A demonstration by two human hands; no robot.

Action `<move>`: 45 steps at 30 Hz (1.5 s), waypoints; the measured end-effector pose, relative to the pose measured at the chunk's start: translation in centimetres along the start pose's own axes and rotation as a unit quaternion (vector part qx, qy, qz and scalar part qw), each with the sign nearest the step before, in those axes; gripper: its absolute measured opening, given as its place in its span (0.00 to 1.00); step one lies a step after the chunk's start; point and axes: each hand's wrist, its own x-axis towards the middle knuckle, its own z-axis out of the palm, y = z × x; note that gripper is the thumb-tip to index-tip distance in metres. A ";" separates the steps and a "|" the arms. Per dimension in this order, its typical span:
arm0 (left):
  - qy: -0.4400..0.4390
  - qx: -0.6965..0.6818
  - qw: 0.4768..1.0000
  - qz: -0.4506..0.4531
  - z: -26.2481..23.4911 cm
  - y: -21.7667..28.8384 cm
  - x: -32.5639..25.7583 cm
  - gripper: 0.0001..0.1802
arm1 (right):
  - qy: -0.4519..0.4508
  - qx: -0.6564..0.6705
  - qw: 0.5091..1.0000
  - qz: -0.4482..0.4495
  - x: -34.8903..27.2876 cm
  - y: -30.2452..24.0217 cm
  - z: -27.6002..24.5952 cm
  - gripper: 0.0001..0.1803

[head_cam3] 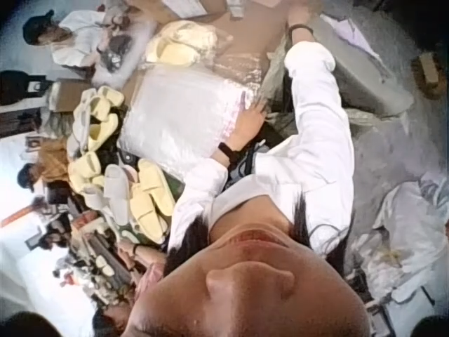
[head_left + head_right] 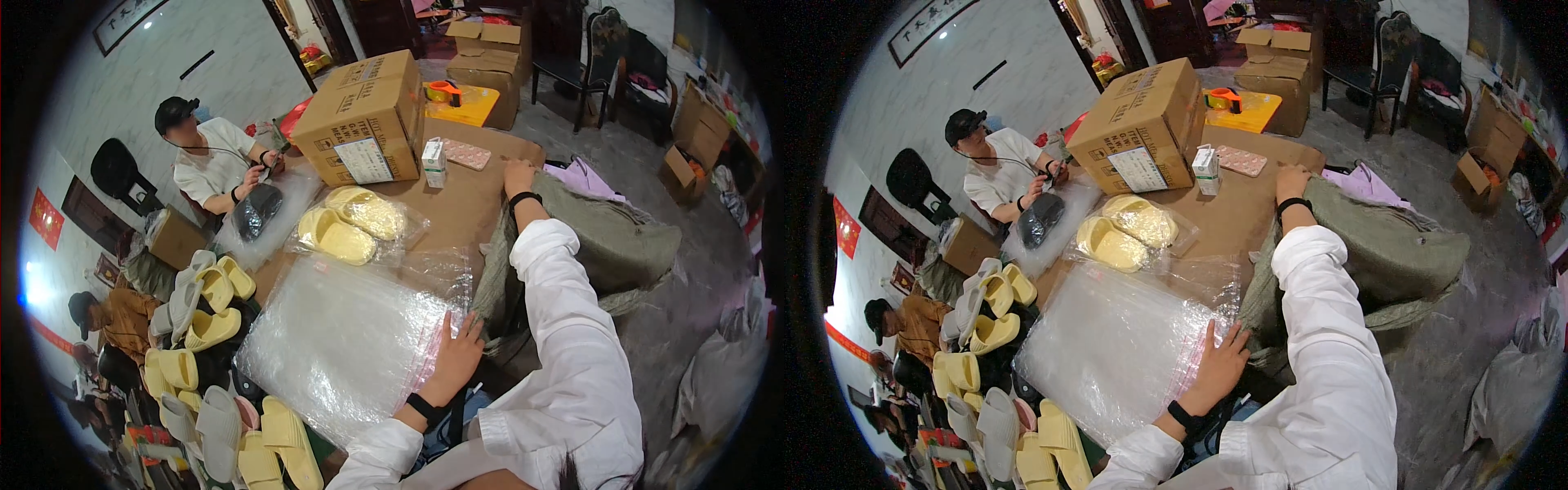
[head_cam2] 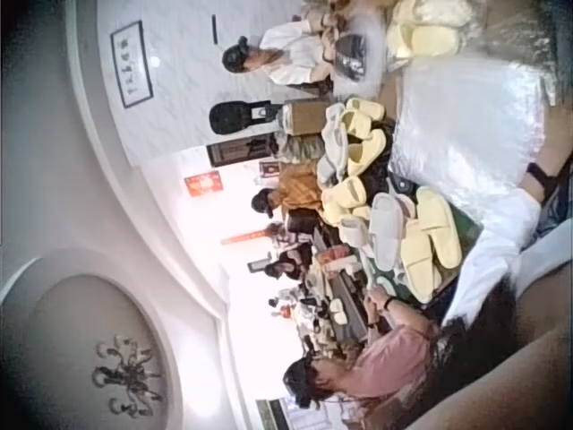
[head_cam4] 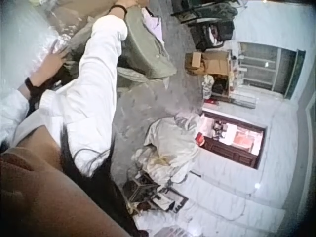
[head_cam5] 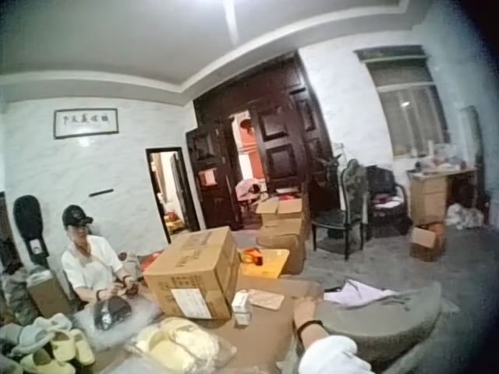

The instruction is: Packing slippers into plastic bags and placing them in a large sack.

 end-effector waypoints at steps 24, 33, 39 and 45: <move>0.020 -0.022 1.000 -0.009 3.6 -0.9 -1.8 0.12 | -0.210 -0.082 0.957 -0.180 -8.8 -5.8 -8.6 0.24; -0.014 -0.076 0.997 0.007 3.6 -0.7 -1.2 0.14 | 0.125 0.307 0.891 -0.309 -16.0 -19.3 -18.0 0.35; 0.068 -0.087 0.994 -0.018 5.1 0.0 -0.4 0.21 | -0.147 -0.018 0.937 -0.316 -12.8 -22.1 -13.6 0.29; 0.076 -0.069 0.994 -0.042 5.5 -0.1 -0.6 0.11 | 0.022 0.615 0.721 -0.319 -14.0 -16.4 -19.0 0.14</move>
